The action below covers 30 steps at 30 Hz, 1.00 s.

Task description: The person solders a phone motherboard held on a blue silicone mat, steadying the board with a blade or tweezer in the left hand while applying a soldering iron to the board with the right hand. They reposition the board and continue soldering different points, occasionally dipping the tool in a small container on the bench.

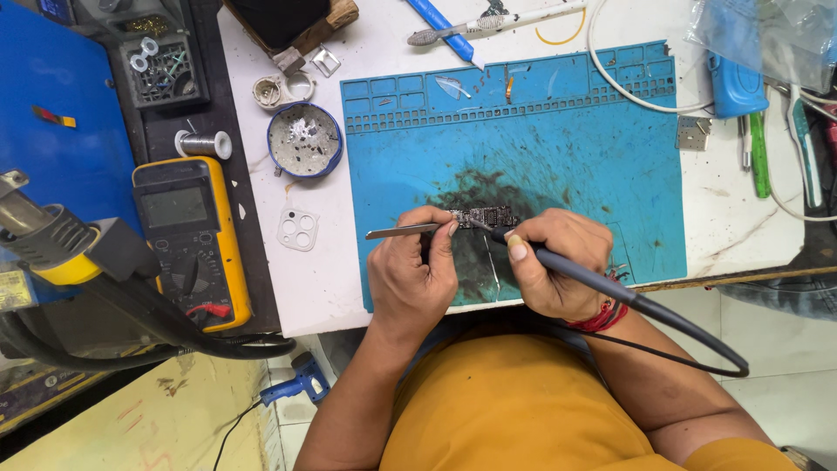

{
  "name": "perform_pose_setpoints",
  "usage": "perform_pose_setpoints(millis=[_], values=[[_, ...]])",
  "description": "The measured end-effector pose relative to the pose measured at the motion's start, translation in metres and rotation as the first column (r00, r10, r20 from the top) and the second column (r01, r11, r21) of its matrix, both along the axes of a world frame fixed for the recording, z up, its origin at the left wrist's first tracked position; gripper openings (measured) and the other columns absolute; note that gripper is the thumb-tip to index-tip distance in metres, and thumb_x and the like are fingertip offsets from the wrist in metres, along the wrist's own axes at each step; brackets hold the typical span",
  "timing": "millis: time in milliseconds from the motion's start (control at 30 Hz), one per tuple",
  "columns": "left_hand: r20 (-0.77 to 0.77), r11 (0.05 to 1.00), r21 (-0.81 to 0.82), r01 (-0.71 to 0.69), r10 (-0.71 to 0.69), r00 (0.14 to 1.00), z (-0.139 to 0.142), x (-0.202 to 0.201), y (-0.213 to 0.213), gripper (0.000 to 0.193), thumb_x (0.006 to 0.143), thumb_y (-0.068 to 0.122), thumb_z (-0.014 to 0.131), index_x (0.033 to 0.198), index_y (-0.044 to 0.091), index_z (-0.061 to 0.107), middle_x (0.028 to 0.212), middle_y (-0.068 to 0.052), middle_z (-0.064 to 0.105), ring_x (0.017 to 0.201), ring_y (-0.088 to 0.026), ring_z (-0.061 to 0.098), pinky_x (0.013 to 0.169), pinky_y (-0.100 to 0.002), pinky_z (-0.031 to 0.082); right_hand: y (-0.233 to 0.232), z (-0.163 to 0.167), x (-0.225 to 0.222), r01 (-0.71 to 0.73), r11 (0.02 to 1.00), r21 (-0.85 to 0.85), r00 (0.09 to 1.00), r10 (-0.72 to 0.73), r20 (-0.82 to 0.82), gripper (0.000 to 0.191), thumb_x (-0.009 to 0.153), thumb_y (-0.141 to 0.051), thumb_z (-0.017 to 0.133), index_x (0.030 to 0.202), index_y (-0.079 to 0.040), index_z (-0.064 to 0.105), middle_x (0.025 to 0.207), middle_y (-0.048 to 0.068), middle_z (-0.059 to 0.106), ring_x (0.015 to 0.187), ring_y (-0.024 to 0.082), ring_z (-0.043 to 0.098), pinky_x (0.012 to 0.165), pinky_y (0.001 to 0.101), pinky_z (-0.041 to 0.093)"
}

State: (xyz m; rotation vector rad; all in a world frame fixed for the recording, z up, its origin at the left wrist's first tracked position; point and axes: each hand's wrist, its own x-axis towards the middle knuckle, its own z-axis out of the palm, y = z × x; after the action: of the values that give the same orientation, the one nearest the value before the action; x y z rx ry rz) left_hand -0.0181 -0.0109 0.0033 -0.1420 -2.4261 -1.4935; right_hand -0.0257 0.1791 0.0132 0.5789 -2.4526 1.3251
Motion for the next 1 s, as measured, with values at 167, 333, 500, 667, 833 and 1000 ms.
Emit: perform_pose_setpoints(millis=[167, 333, 500, 667, 833, 1000], values=[[-0.002, 1.000, 0.008, 0.003, -0.003, 1.000, 0.0003, 0.0002, 0.0003, 0.010, 0.098, 0.002, 0.071, 0.102, 0.003, 0.062, 0.095, -0.007, 0.072, 0.065, -0.020, 0.067, 0.059, -0.032, 0.052, -0.0003, 0.0002, 0.0000, -0.001, 1.000, 0.012, 0.999, 0.001, -0.032, 0.008, 0.093, -0.007, 0.066, 0.086, -0.003, 0.063, 0.074, 0.010, 0.066, 0.063, 0.026, 0.064, 0.060, 0.0351, 0.049], [0.002, 1.000, 0.005, 0.003, -0.003, 1.000, -0.0002, -0.0002, -0.0003, 0.011, 0.098, 0.002, 0.071, 0.102, 0.004, 0.062, 0.095, -0.006, 0.072, 0.066, -0.020, 0.068, 0.059, -0.032, 0.052, 0.0005, -0.0008, -0.0008, -0.026, 1.000, -0.003, 0.999, 0.025, -0.035, 0.008, 0.092, -0.006, 0.066, 0.085, -0.004, 0.062, 0.074, 0.009, 0.066, 0.063, 0.027, 0.064, 0.061, 0.0355, 0.049], [0.000, 1.000, 0.007, 0.003, -0.003, 1.000, -0.0022, -0.0018, 0.0001, 0.011, 0.097, 0.001, 0.072, 0.101, 0.004, 0.062, 0.096, -0.007, 0.073, 0.065, -0.021, 0.067, 0.059, -0.032, 0.052, 0.0011, -0.0022, -0.0021, -0.019, 1.000, 0.007, 1.000, 0.020, -0.019, 0.007, 0.092, -0.006, 0.066, 0.085, -0.004, 0.063, 0.073, 0.010, 0.065, 0.063, 0.027, 0.064, 0.061, 0.0355, 0.049], [-0.006, 1.000, 0.005, 0.002, -0.002, 1.000, -0.0020, -0.0015, 0.0001, 0.011, 0.098, 0.002, 0.072, 0.102, 0.004, 0.062, 0.095, -0.006, 0.072, 0.066, -0.020, 0.068, 0.059, -0.032, 0.052, 0.0008, -0.0020, -0.0020, -0.025, 1.000, -0.001, 1.000, 0.025, -0.016, 0.008, 0.092, -0.006, 0.066, 0.085, -0.004, 0.063, 0.073, 0.009, 0.065, 0.062, 0.026, 0.064, 0.061, 0.0353, 0.049], [0.004, 1.000, 0.012, 0.006, -0.006, 1.000, -0.0022, -0.0021, 0.0001, 0.010, 0.098, 0.002, 0.071, 0.102, 0.004, 0.062, 0.094, -0.006, 0.072, 0.064, -0.019, 0.068, 0.058, -0.031, 0.051, 0.0008, -0.0026, -0.0025, -0.031, 1.000, 0.001, 0.999, 0.031, -0.027, 0.009, 0.092, -0.007, 0.067, 0.085, -0.004, 0.062, 0.073, 0.010, 0.065, 0.062, 0.027, 0.064, 0.060, 0.0357, 0.048], [-0.009, 1.000, 0.009, 0.003, -0.003, 1.000, -0.0020, -0.0022, 0.0002, 0.010, 0.098, 0.002, 0.071, 0.102, 0.004, 0.062, 0.095, -0.007, 0.073, 0.065, -0.020, 0.068, 0.058, -0.031, 0.052, 0.0011, -0.0026, -0.0023, -0.049, 0.999, -0.018, 0.998, 0.049, -0.036, 0.009, 0.093, -0.008, 0.066, 0.085, -0.004, 0.062, 0.075, 0.009, 0.066, 0.063, 0.026, 0.064, 0.061, 0.0354, 0.049]])
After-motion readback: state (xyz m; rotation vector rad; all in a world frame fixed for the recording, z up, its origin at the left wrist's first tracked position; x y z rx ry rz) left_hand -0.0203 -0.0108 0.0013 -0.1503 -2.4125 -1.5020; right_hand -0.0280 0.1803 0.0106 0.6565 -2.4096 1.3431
